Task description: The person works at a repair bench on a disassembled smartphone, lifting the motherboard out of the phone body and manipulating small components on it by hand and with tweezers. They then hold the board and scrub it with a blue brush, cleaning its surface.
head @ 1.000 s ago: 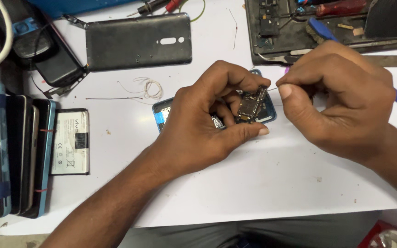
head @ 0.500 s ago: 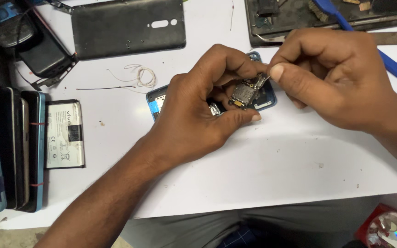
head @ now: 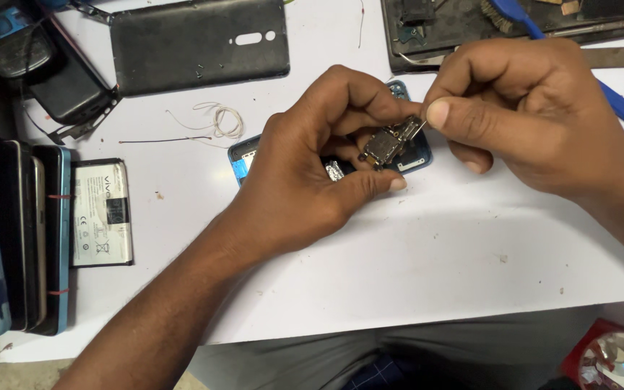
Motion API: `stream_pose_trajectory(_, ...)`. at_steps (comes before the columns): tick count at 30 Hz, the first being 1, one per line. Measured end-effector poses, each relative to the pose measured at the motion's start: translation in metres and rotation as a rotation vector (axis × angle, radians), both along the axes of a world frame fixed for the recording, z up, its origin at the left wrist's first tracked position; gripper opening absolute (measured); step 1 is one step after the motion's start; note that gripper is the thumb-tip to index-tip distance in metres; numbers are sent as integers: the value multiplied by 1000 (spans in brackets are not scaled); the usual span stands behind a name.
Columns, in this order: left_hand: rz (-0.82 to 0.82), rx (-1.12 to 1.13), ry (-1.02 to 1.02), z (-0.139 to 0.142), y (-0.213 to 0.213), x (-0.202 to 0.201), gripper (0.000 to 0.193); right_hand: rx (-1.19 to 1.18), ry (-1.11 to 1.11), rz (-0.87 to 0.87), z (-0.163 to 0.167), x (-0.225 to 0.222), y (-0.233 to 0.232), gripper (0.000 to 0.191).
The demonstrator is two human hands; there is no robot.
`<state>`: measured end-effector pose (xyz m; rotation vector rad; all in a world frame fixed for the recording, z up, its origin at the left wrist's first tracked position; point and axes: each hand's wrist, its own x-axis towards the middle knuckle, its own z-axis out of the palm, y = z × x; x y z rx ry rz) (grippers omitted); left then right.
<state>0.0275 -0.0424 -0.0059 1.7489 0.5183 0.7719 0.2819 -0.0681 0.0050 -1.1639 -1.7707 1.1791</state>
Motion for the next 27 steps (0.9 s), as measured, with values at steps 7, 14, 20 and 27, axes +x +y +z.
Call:
stream_pose_trajectory(7, -5, -50, -3, 2, 0, 0, 47, 145, -40, -49, 3, -2, -2, 13)
stream_pose_trajectory(14, -10, -38, -32, -1, 1, 0, 49, 262, -141, -99, 4, -5, -5, 13)
stream_pose_trajectory(20, -7, -33, -29, -1, 1, 0, 49, 314, -179, -102, 4, -6, -6, 14)
stream_pose_trajectory(27, 2, -34, -23, -1, 1, 0, 50, 450, -238, -101, 5, -6, -7, 10)
